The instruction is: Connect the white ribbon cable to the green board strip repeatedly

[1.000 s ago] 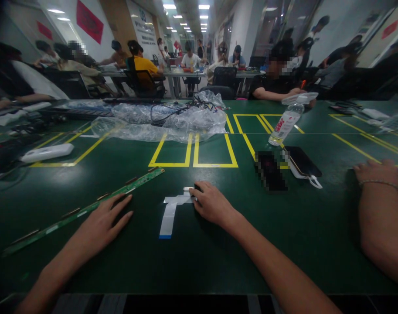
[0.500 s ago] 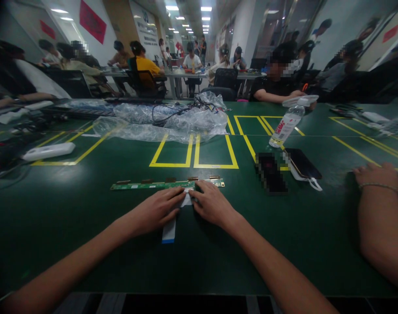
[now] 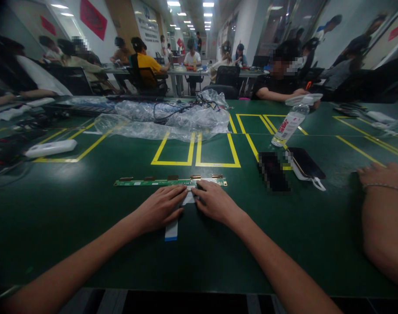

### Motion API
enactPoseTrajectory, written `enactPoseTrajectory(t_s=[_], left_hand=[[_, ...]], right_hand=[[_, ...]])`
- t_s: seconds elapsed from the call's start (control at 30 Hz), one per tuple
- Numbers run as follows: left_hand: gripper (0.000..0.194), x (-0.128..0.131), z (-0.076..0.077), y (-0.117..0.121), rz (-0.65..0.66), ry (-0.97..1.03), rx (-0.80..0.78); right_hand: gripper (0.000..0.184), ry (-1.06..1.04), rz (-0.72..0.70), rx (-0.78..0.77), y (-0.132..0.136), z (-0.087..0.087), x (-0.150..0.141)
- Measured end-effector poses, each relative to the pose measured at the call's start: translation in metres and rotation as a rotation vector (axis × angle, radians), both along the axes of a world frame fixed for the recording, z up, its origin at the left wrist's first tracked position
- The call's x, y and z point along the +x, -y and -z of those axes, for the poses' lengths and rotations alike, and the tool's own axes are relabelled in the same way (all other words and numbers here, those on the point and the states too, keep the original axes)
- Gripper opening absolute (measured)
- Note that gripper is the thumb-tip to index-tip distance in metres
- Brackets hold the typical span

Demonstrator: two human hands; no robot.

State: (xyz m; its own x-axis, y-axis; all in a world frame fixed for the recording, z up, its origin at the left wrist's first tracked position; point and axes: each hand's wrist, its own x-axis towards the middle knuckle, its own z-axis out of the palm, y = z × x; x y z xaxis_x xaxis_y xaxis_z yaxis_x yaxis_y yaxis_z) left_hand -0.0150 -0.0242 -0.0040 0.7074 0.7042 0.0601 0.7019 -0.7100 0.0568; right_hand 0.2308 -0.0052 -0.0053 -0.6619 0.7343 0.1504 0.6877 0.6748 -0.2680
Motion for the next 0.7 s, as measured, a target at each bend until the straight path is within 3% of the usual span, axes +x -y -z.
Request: enactPoseTrajectory(t_s=[0.7], left_hand=[[0.057, -0.0001, 0.0011, -0.0009, -0.003, 0.013, -0.026]], right_hand=[[0.039, -0.023, -0.035, -0.008, -0.0053, -0.0025, 0.002]])
